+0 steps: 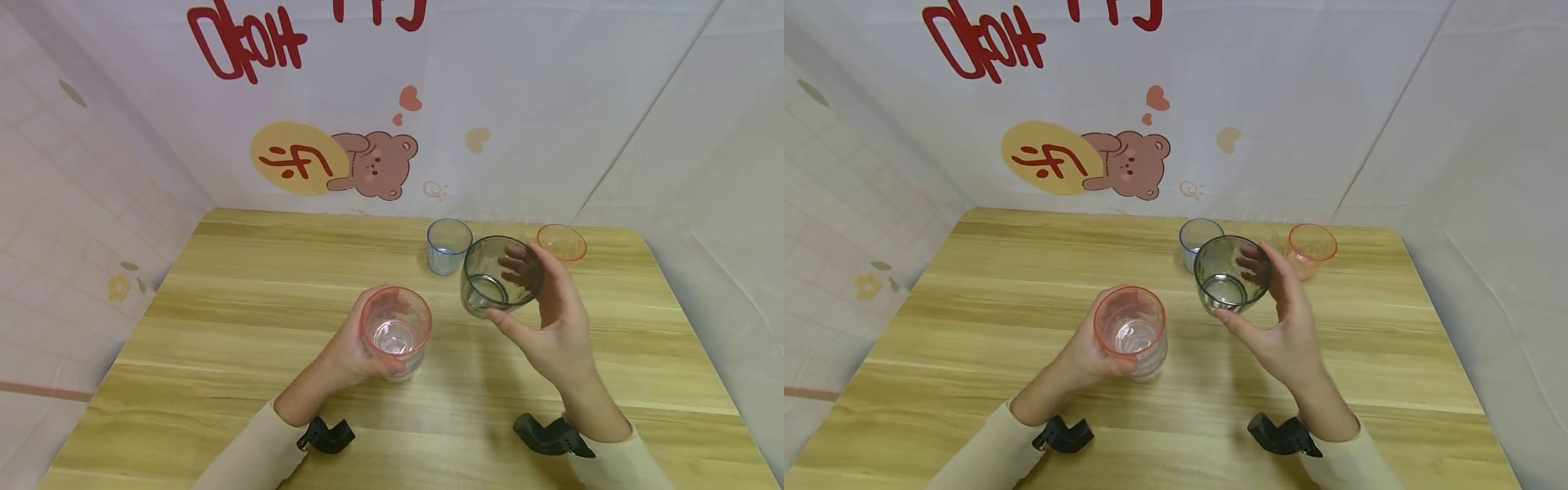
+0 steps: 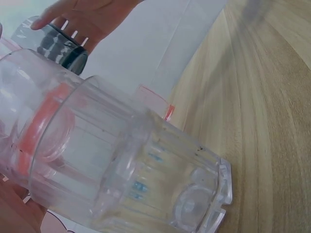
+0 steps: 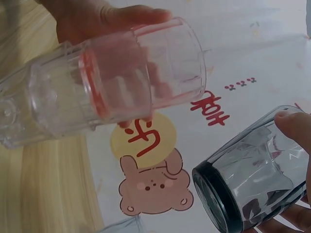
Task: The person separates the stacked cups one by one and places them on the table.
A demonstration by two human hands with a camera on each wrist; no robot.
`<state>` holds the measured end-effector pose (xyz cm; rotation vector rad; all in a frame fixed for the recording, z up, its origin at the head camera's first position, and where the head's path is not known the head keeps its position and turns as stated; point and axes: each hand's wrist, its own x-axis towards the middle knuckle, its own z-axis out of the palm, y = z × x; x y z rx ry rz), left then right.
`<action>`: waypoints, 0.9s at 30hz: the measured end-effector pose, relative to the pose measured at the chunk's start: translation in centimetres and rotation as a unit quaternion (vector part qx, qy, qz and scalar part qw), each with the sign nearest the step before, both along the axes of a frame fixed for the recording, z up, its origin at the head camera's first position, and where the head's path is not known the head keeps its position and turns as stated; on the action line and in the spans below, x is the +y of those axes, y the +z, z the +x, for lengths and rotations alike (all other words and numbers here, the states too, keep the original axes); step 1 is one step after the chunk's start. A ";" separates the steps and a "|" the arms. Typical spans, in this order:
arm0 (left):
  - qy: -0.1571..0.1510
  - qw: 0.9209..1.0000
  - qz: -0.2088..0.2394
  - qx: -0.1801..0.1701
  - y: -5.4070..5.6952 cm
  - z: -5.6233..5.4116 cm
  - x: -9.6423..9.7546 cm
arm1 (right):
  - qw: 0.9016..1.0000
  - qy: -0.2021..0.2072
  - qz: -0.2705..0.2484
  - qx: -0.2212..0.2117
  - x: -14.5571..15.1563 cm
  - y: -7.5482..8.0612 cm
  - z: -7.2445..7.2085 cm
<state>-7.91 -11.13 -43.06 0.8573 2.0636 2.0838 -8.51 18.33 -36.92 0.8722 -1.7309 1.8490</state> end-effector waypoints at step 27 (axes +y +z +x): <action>0.003 1.000 0.010 0.000 0.0 0.0 0.1 | 0.995 -0.060 0.044 -0.061 4.1 -3.1 0.0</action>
